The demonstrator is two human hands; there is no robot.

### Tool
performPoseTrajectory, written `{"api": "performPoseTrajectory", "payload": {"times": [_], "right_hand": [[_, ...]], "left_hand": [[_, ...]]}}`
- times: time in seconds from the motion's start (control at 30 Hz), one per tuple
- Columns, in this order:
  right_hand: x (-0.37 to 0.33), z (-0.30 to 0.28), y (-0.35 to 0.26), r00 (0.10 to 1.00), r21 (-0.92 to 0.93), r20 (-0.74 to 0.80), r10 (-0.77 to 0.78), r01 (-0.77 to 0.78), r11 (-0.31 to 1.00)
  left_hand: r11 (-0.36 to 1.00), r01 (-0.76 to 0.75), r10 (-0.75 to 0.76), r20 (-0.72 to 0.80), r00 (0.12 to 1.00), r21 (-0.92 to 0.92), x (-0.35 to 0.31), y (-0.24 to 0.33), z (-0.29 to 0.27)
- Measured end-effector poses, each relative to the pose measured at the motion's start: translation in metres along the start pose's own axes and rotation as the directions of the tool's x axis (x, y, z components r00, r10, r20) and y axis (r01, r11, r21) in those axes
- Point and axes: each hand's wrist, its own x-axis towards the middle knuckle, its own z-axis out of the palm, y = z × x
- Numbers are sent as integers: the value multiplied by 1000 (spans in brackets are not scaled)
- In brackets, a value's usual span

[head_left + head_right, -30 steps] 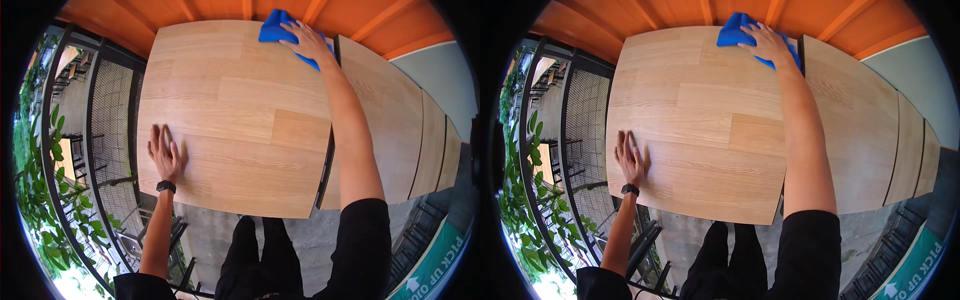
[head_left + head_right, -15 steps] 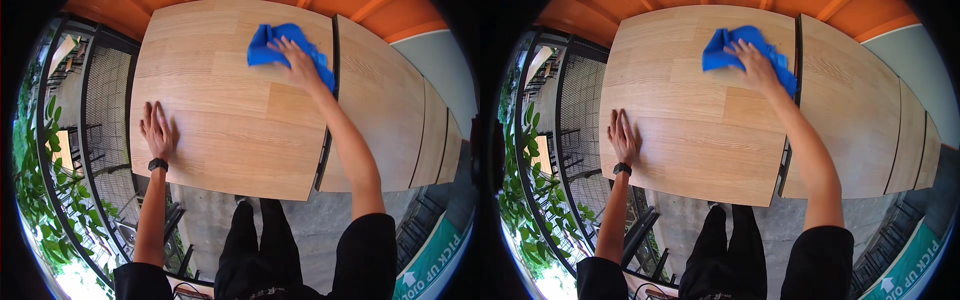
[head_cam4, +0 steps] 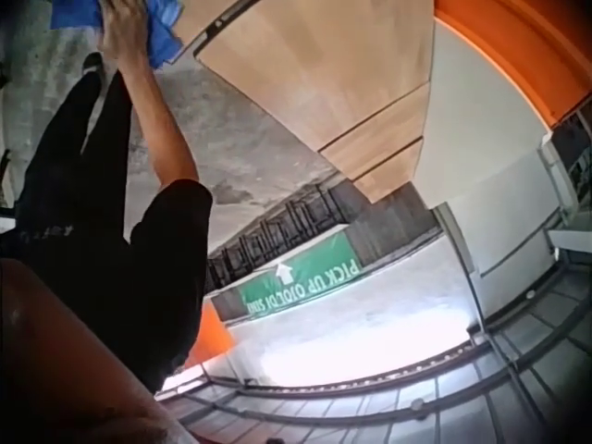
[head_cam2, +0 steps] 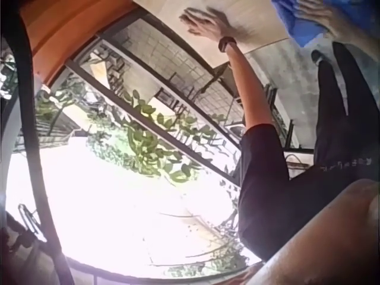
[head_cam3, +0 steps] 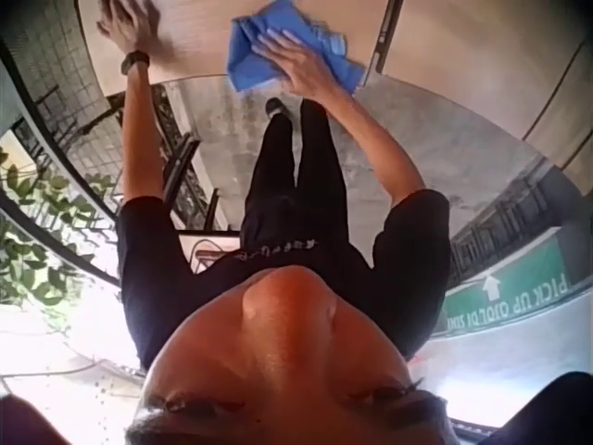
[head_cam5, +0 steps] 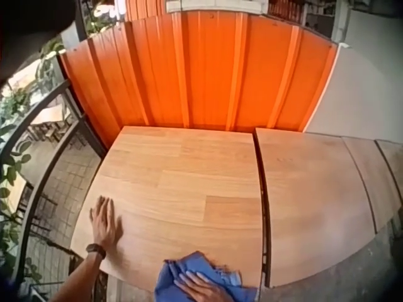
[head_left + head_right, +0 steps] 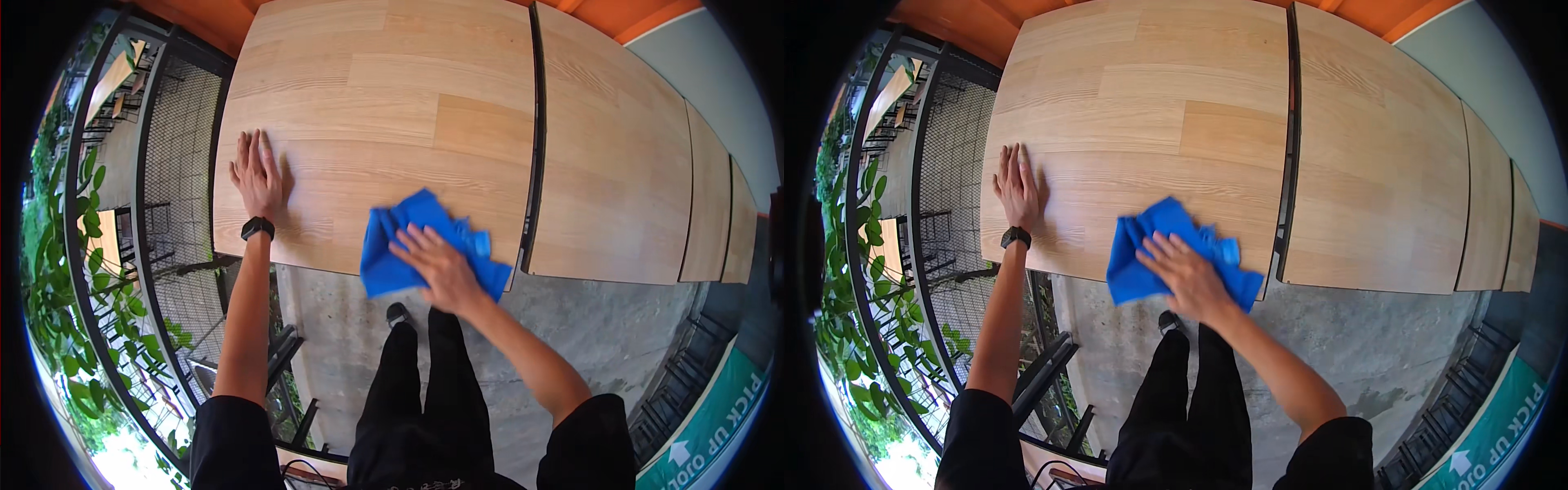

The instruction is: The person is wiping down multiple wooden tables and a chair seat using a blue cloth in an outdoor restaurant seating area.

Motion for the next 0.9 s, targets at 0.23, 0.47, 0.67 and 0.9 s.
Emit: {"api": "performPoseTrajectory", "payload": {"times": [0.23,0.47,0.67,0.9], "right_hand": [[-70,47,-55,981,307,184,57,-112,945],[4,-62,-33,999,415,28,28,-37,909],[165,-217,85,918,-584,-304,-254,31,811],[246,-265,264,955,-689,-298,-12,-206,695]], "left_hand": [[999,-1,2,24,1000,-42,2,7,-6],[1000,11,-11,78,997,-7,1,4,-15],[1000,3,-5,81,997,24,-1,0,-14],[1000,-11,9,95,995,17,1,9,-13]]}}
